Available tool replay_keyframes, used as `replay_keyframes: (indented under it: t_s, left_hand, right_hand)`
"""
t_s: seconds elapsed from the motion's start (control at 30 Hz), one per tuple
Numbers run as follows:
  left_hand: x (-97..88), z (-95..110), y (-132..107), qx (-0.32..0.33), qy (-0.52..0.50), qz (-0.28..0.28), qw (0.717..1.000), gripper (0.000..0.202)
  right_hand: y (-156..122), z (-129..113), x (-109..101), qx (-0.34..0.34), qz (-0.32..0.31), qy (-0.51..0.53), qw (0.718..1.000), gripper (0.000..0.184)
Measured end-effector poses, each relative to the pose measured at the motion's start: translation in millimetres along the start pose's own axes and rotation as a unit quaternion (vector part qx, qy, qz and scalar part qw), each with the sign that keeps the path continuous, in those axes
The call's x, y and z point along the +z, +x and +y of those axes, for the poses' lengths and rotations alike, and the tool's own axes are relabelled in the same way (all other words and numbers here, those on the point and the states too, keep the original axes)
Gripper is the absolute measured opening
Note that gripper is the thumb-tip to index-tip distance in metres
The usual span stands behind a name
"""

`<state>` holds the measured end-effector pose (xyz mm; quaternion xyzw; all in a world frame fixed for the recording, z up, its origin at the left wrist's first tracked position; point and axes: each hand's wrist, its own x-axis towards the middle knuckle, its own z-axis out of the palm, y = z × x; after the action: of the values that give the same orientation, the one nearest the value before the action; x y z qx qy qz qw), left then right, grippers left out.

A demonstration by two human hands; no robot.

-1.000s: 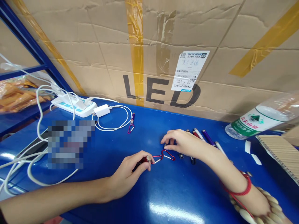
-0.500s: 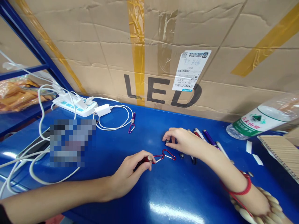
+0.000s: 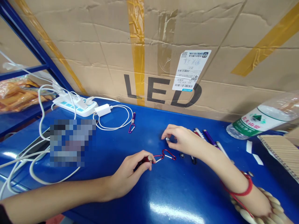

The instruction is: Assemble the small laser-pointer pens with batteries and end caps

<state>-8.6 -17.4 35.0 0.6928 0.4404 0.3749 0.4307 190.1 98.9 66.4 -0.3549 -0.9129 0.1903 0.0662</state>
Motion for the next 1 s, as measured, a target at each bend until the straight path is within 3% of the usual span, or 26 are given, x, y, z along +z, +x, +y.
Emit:
replay_keyframes:
  t_s: [0.23, 0.57, 1.0]
  left_hand:
    - [-1.2, 1.6, -0.3, -0.003, 0.005, 0.002, 1.000, 0.012]
    - [-1.3, 2.9, -0.4, 0.006, 0.022, 0.003, 1.000, 0.012]
    - [-0.6, 2.7, -0.8, 0.003, 0.015, 0.002, 1.000, 0.012]
  right_hand:
    - [1.8, -2.0, 0.4, -0.036, 0.026, 0.018, 0.999, 0.022]
    - [1.4, -11.4, -1.5, -0.035, 0.009, 0.012, 0.999, 0.019]
    - [1.7, -14.2, -2.6, -0.026, 0.037, -0.006, 0.999, 0.028]
